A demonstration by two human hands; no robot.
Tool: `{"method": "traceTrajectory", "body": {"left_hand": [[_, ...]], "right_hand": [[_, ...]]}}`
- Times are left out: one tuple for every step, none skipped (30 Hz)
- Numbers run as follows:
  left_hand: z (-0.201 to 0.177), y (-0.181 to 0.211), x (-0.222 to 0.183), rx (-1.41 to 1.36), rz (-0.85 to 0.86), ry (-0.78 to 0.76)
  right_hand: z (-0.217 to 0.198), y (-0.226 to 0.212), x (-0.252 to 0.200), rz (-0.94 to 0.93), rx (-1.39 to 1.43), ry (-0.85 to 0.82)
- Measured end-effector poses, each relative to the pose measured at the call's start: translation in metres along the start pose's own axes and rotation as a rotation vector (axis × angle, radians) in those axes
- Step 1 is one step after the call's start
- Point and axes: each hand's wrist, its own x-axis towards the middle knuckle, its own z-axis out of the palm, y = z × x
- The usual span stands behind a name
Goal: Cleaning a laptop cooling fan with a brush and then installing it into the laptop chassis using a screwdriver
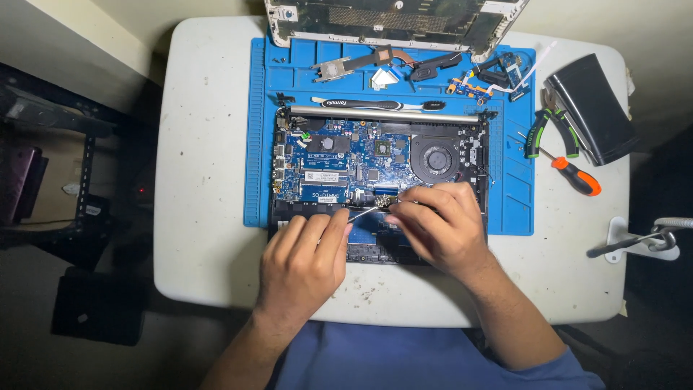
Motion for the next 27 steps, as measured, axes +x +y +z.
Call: {"method": "traceTrajectory", "body": {"left_hand": [[0.002, 0.002, 0.000, 0.000, -0.002, 0.001], [0.004, 0.004, -0.001, 0.018, -0.012, 0.000], [0.005, 0.006, -0.001, 0.036, -0.021, -0.001], [0.009, 0.006, -0.001, 0.037, -0.023, -0.001], [0.012, 0.007, -0.001, 0.006, -0.025, 0.050], [0.016, 0.008, -0.001, -0.026, -0.026, 0.101], [0.016, 0.009, -0.001, -0.025, -0.027, 0.100], [0.015, 0.010, 0.000, -0.024, -0.027, 0.099], [0.015, 0.011, 0.001, -0.022, -0.027, 0.098], [0.016, 0.011, 0.000, -0.022, -0.028, 0.098], [0.018, 0.012, 0.000, -0.019, -0.032, 0.095], [0.019, 0.013, -0.001, -0.017, -0.036, 0.092], [0.019, 0.013, -0.001, -0.016, -0.038, 0.092], [0.019, 0.014, -0.001, -0.014, -0.040, 0.093], [0.019, 0.014, -0.001, -0.012, -0.042, 0.092], [0.020, 0.016, -0.002, -0.011, -0.043, 0.092], [0.021, 0.017, -0.002, -0.014, -0.052, 0.094], [0.021, 0.017, -0.003, -0.017, -0.060, 0.095], [0.022, 0.018, -0.003, -0.014, -0.063, 0.094], [0.022, 0.018, -0.003, -0.013, -0.061, 0.096], [0.022, 0.018, -0.003, -0.010, -0.061, 0.097], [0.022, 0.018, -0.004, -0.005, -0.065, 0.095], [0.022, 0.018, -0.005, -0.009, -0.063, 0.089], [0.023, 0.019, -0.005, -0.013, -0.061, 0.083], [0.023, 0.019, -0.005, -0.013, -0.062, 0.083], [0.023, 0.018, -0.005, -0.025, -0.059, 0.078], [0.023, 0.018, -0.005, -0.039, -0.055, 0.072]], "right_hand": [[0.001, -0.001, 0.000, -0.002, 0.001, -0.002], [0.002, -0.002, 0.000, 0.007, -0.039, -0.018], [0.003, -0.003, 0.001, 0.017, -0.078, -0.034], [0.006, -0.004, 0.001, 0.015, -0.076, -0.035], [0.010, -0.005, 0.000, 0.026, -0.093, 0.021], [0.013, -0.005, 0.000, 0.037, -0.109, 0.077], [0.013, -0.005, 0.000, 0.037, -0.108, 0.076], [0.013, -0.005, 0.000, 0.037, -0.129, 0.071], [0.013, -0.005, 0.000, 0.036, -0.150, 0.066], [0.014, -0.004, -0.001, 0.035, -0.149, 0.065], [0.014, -0.004, -0.001, 0.025, -0.164, 0.062], [0.015, -0.003, -0.001, 0.016, -0.179, 0.058], [0.015, -0.003, -0.001, 0.015, -0.178, 0.057], [0.015, -0.003, 0.000, 0.007, -0.183, 0.052], [0.016, -0.003, 0.000, 0.001, -0.188, 0.045], [0.016, -0.003, -0.001, 0.000, -0.187, 0.044], [0.017, -0.002, -0.002, -0.010, -0.190, 0.042], [0.019, -0.001, -0.003, -0.020, -0.193, 0.039], [0.019, 0.000, -0.004, -0.023, -0.189, 0.038], [0.019, 0.000, -0.005, -0.026, -0.210, 0.030], [0.020, 0.001, -0.005, -0.029, -0.229, 0.021], [0.019, -0.002, -0.003, -0.032, -0.222, 0.021], [0.018, -0.003, -0.001, -0.019, -0.207, 0.021], [0.017, -0.005, 0.002, -0.007, -0.191, 0.021], [0.017, -0.005, 0.002, -0.007, -0.190, 0.020], [0.018, -0.005, 0.002, 0.014, -0.170, 0.011], [0.018, -0.005, 0.001, 0.037, -0.150, 0.003]]}}
